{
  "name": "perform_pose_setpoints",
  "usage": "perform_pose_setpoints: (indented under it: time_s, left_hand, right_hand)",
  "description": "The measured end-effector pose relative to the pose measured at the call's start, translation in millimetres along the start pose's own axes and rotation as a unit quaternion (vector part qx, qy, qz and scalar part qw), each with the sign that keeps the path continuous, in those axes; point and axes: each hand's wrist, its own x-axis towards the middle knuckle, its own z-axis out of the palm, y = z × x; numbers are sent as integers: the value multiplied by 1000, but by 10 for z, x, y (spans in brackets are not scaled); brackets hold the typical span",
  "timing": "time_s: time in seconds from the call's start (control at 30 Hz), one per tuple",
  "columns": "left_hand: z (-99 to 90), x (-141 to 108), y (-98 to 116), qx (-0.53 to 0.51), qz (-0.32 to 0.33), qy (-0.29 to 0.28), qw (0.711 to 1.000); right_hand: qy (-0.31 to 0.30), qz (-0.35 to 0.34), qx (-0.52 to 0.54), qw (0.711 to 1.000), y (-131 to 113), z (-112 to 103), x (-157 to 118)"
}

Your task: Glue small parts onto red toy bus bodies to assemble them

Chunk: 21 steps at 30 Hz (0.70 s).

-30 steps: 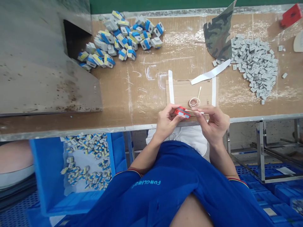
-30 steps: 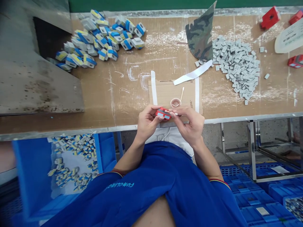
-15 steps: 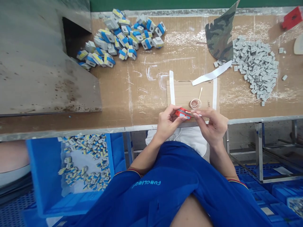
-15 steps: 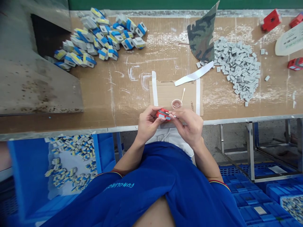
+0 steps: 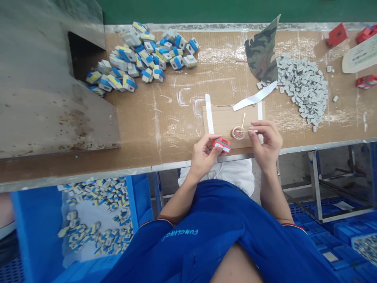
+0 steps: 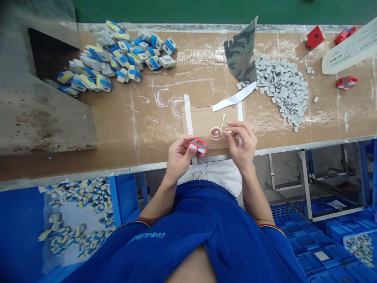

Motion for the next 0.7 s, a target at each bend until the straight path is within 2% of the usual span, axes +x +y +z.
perform_pose_setpoints:
  time_s: [0.13, 0.2, 0.3, 0.37, 0.43, 0.53, 0.6, 0.7]
  left_hand:
    - [-18, 0, 13, -3, -5, -1, 1000]
    - [-29, -4, 12, -4, -9, 0, 1000]
    - [-40, -9, 8, 1, -9, 2, 1000]
    - [-43, -10, 11, 7, -7, 0, 1000]
    - [-43, -11, 19, 12, -6, -2, 1000]
    - [-42, -14, 33, 15, -4, -5, 1000]
    - [-42, -17, 36, 14, -2, -6, 1000]
    - [-41, -17, 29, 12, 2, -7, 1000]
  right_hand:
    - [-78, -7, -4, 997, 14, -63, 4]
    - [-52, 10, -25, 998, 134, -208, 86]
    - [47, 64, -153, 985, 484, -522, 359]
    - [51, 88, -237, 966, 744, -704, 601]
    - [-17, 88, -283, 955, 943, -802, 830]
    - [-110, 77, -328, 935, 1071, -800, 1079]
    - [-142, 70, -350, 923, 1078, -754, 1178]
    - [-152, 88, -370, 912, 1085, -689, 1287]
